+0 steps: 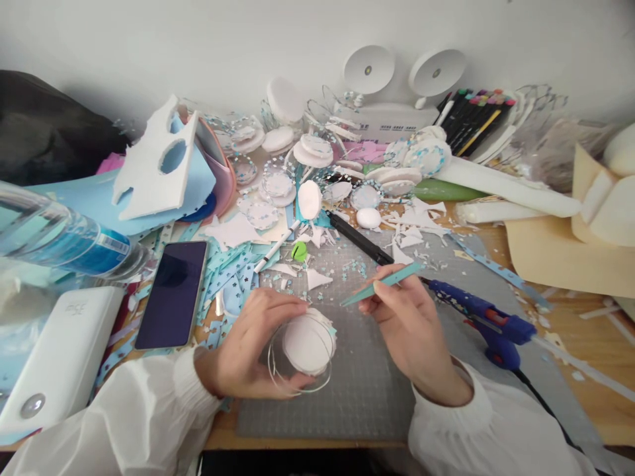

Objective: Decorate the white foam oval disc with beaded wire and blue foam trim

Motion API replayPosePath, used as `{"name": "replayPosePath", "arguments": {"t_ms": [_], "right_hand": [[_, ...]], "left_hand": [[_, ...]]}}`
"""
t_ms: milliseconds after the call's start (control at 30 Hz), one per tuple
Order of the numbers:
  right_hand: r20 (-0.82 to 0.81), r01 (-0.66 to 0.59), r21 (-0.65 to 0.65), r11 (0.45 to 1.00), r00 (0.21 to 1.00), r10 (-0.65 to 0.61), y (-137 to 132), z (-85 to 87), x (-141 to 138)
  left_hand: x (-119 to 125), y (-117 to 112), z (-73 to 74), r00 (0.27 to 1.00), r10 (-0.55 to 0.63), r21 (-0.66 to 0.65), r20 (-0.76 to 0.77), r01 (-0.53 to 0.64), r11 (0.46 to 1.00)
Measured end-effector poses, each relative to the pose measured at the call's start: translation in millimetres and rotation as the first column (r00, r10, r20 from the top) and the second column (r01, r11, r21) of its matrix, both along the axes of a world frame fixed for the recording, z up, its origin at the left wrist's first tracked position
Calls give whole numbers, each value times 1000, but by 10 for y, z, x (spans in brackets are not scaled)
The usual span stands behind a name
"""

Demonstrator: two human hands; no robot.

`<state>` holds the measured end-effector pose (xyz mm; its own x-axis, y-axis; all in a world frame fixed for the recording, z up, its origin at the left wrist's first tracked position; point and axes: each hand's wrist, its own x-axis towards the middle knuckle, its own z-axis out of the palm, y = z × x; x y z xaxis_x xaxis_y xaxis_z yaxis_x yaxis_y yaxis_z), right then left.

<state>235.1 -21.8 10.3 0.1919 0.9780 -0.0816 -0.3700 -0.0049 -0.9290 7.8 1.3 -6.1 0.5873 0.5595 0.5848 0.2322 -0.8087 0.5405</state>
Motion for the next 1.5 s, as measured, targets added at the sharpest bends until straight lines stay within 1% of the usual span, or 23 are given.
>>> {"name": "replayPosePath", "arguments": {"t_ms": [133,233,367,533,600,800,867,967,1133,1267,1367,1500], "right_hand": [[150,109,65,992,982,-117,8,-35,33],[328,134,139,981,929,-173,29,-33,82],[542,123,245,962,805,-241,51,-42,126],[734,12,304,953,634,-243,71,-107,150],[762,-8,330,944,592,-262,82,-112,164],[786,-6,383,924,527,-323,121,-81,227],[800,-8,380,925,505,-324,135,-89,249],[824,-25,360,933,476,-306,146,-118,273],[858,-59,290,955,458,-232,137,-145,277],[863,-50,290,956,445,-238,151,-157,259],[853,-48,311,949,454,-256,172,-181,247],[865,-57,287,956,444,-234,183,-210,241]], "left_hand": [[1,8,37,999,39,-51,28,-37,998],[-4,1,44,998,49,-72,44,-46,996],[-2,-7,54,999,35,-51,32,-34,998],[8,5,54,1000,12,-20,27,-11,1000],[11,10,46,999,9,-3,32,-9,1000],[16,-1,35,999,-8,-4,32,8,1000],[14,-4,41,999,-40,-20,11,41,999],[15,2,64,992,-106,-28,-62,105,994],[30,36,111,958,-173,-48,-226,167,985],[34,56,98,922,-201,-60,-330,192,980],[34,58,69,902,-240,-75,-359,228,971],[35,65,69,896,-268,-90,-353,253,963]]}}
